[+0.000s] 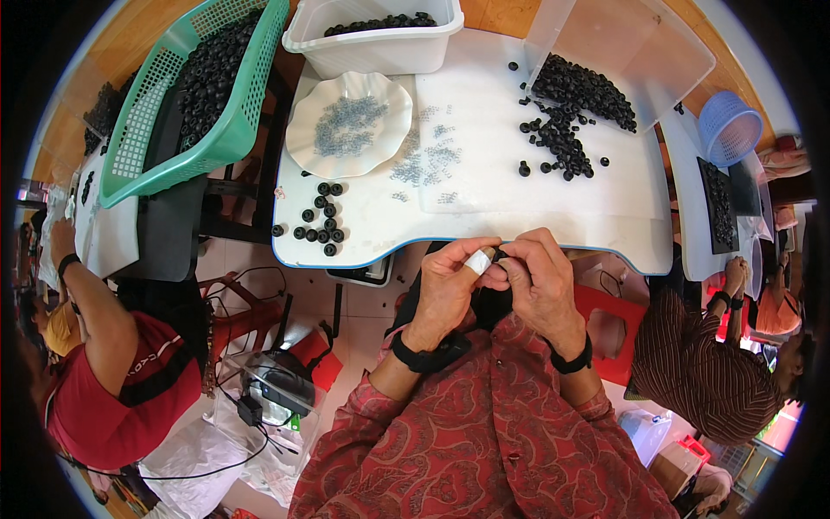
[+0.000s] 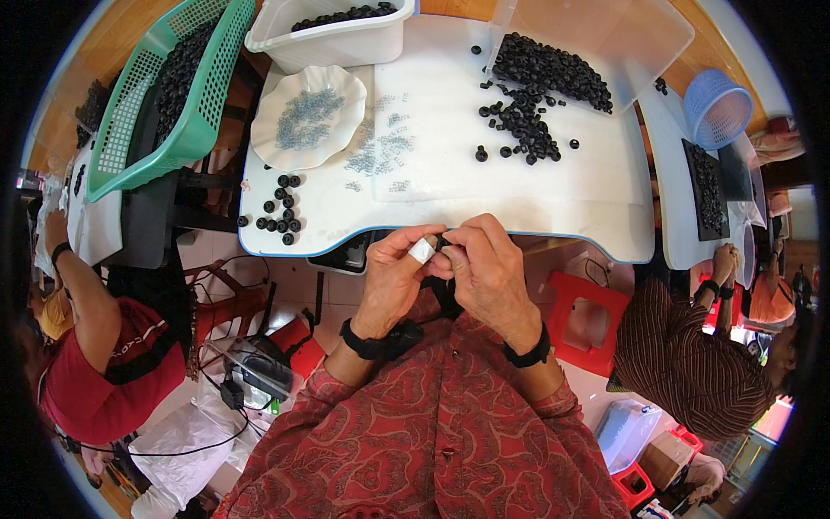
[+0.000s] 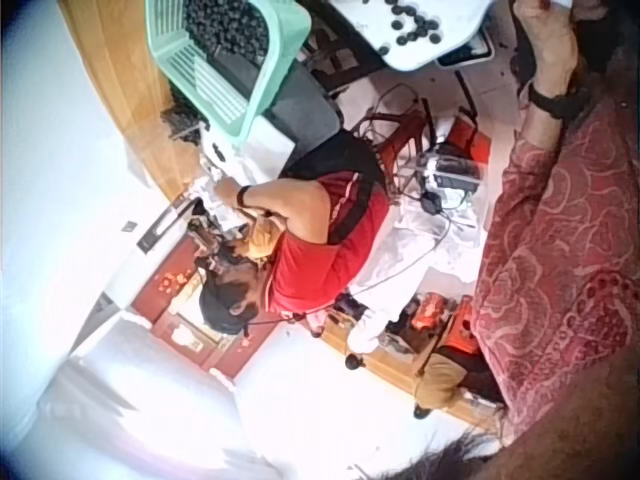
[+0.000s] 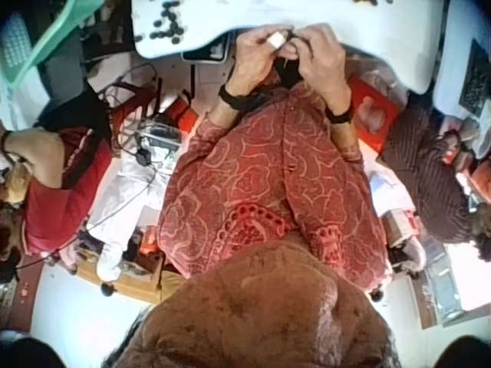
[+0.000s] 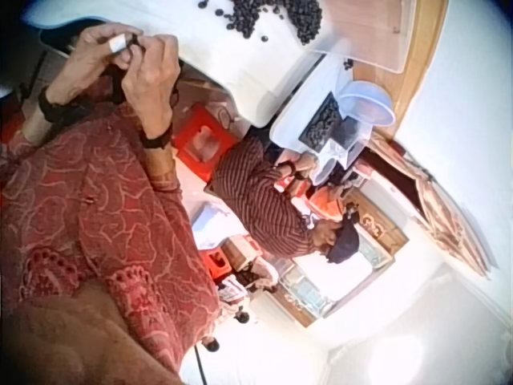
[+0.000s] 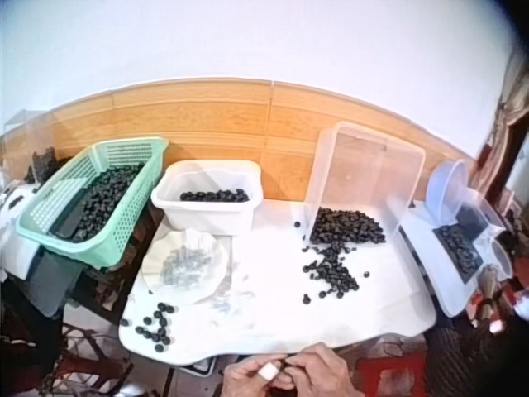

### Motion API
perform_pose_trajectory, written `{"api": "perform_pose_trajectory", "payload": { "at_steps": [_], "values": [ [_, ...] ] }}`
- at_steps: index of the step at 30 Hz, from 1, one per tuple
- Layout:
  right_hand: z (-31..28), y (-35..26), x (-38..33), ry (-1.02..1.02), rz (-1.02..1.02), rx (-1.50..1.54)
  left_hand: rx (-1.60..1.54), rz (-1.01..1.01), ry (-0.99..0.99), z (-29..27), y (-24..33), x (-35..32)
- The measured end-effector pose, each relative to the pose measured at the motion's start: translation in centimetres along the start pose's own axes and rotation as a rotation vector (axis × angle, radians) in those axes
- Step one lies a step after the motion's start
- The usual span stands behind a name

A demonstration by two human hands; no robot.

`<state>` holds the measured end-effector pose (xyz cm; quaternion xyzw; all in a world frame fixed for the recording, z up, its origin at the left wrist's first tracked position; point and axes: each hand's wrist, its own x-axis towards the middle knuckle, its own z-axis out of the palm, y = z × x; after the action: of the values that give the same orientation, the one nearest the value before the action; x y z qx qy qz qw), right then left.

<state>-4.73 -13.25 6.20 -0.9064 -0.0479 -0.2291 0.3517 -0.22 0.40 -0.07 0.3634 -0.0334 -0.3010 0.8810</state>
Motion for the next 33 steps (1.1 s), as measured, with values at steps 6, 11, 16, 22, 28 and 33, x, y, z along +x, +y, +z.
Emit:
{"api": "perform_pose_trajectory", "payload": {
  "at_steps": [6, 11, 16, 22, 28, 33],
  "values": [
    [-0.6, -0.1, 0.3, -0.064, -0.020, -0.014, 0.067, 0.007, -0.008, 0.4, 0.8, -0.3],
    [-0.8, -0.8, 0.6, -0.137, -0.009, -0.057, 0.088, -0.044, 0.006, 0.5, 1.1, -0.5],
    [-0.7, -0.9, 0.4, -0.186, 0.001, -0.123, 0.137, -0.056, 0.020, 0.4, 0.8, -0.4],
    [-0.6, -0.6, 0.1, -0.200, 0.010, -0.131, 0.150, -0.077, 0.013, 0.0, 0.8, -0.2],
    [-0.7, -0.7, 0.1, -0.228, 0.082, -0.093, 0.136, -0.080, -0.012, 0.1, 0.8, -0.2],
    [-0.7, -0.7, 0.1, -0.218, 0.105, -0.075, 0.156, -0.083, -0.034, 0.2, 1.1, -0.1]
  ]
}}
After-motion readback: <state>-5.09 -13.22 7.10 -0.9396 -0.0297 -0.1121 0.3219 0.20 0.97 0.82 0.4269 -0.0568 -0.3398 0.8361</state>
